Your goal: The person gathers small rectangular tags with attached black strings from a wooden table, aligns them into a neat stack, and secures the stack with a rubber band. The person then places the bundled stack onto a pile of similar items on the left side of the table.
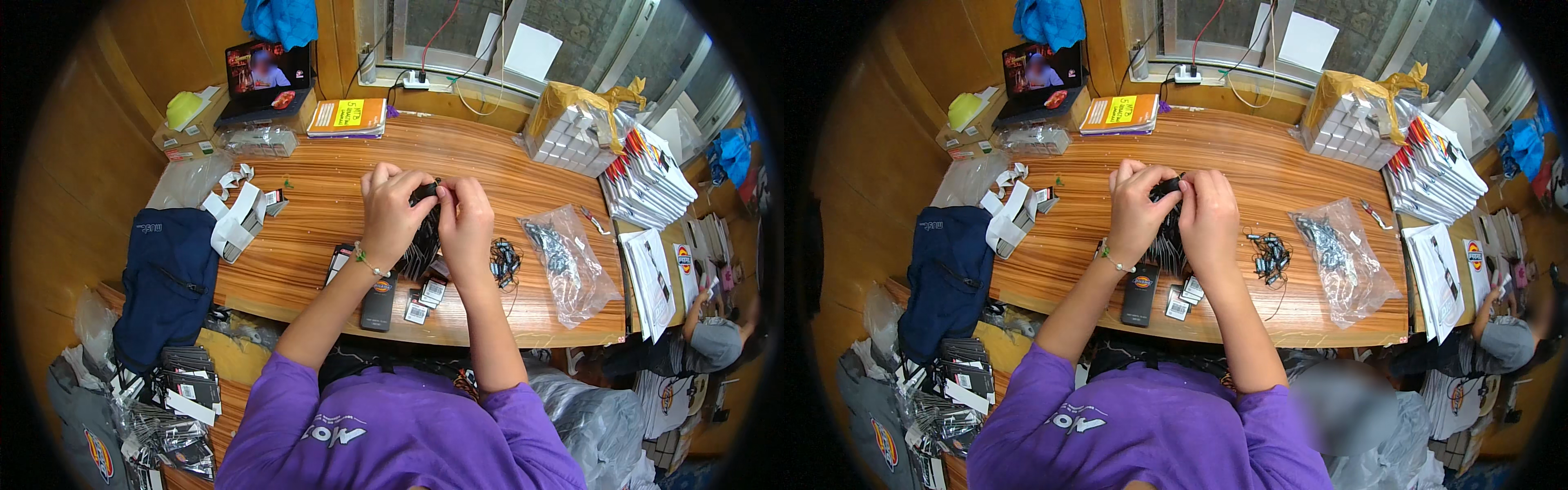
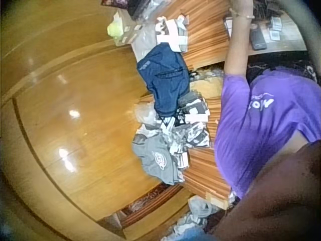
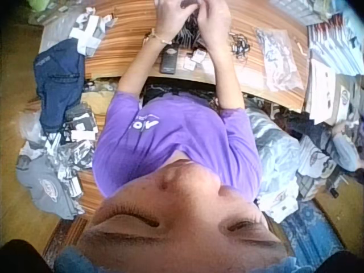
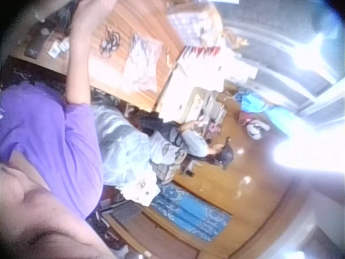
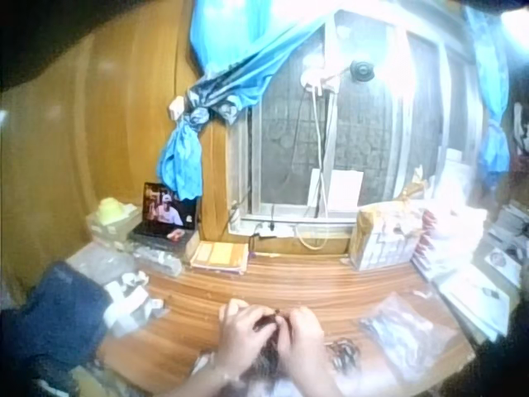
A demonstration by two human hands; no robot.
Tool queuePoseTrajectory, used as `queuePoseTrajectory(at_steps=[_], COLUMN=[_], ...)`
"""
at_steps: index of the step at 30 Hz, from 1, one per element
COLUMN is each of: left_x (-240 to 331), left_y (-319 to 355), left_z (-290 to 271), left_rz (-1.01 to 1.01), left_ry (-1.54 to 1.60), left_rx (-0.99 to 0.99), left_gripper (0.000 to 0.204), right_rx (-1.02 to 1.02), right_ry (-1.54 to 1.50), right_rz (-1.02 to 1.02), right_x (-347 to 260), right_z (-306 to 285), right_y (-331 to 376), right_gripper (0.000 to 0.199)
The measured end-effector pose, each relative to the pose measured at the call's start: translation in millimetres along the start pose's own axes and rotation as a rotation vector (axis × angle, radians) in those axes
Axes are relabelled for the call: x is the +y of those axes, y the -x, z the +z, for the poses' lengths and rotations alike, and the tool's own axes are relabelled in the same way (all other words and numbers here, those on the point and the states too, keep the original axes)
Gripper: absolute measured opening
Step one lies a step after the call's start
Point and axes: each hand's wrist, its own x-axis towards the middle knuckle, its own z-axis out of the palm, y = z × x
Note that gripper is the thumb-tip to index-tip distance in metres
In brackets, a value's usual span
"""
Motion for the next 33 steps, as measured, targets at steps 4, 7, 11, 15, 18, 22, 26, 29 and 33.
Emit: queuePoseTrajectory(at_steps=[4, 7, 11, 15, 18, 22, 26, 29, 33], left_x=[2.8, 2.6, -7.5, -31.8, -34.3, -44.3, -39.5, -43.2, -31.3], left_y=[0.5, 0.5, 2.2, 1.0, -0.8, -9.7, -31.3, -42.3, -54.1], left_z=[-3.9, -8.0, -8.6, 2.7, 7.5, 10.0, -11.2, -16.0, -25.6], left_rz=[0.002, -0.027, -0.158, -0.491, -0.653, -0.619, -0.456, -0.220, -0.078], left_ry=[-0.007, 0.017, 0.106, 0.934, 1.179, 1.236, 1.021, 0.667, 0.171], left_rx=[0.007, -0.034, -0.068, -0.194, -0.141, -0.215, -0.540, -0.681, -0.740], left_gripper=[0.017, 0.017, 0.019, 0.009, 0.008, 0.009, 0.013, 0.021, 0.024], right_rx=[-0.103, -0.308, -0.396, -0.435, -0.454, -0.547, -0.494, -0.472, -0.465], right_ry=[-0.199, -1.112, -1.681, -1.971, -1.974, -1.608, -1.400, -1.412, -1.429], right_rz=[0.191, 0.701, 0.919, 0.887, 0.862, 0.783, 0.809, 0.821, 0.827], right_x=[4.9, 22.1, 33.1, 50.7, 57.8, 62.4, 53.7, 52.5, 54.7], right_z=[-1.3, -16.1, -22.0, -8.2, -3.5, -4.4, -9.6, -9.8, -10.0], right_y=[-3.9, -10.8, -8.2, -0.1, -1.9, -12.6, -24.0, -27.5, -29.9], right_gripper=[0.008, 0.009, 0.009, 0.010, 0.009, 0.008, 0.007, 0.007, 0.007])
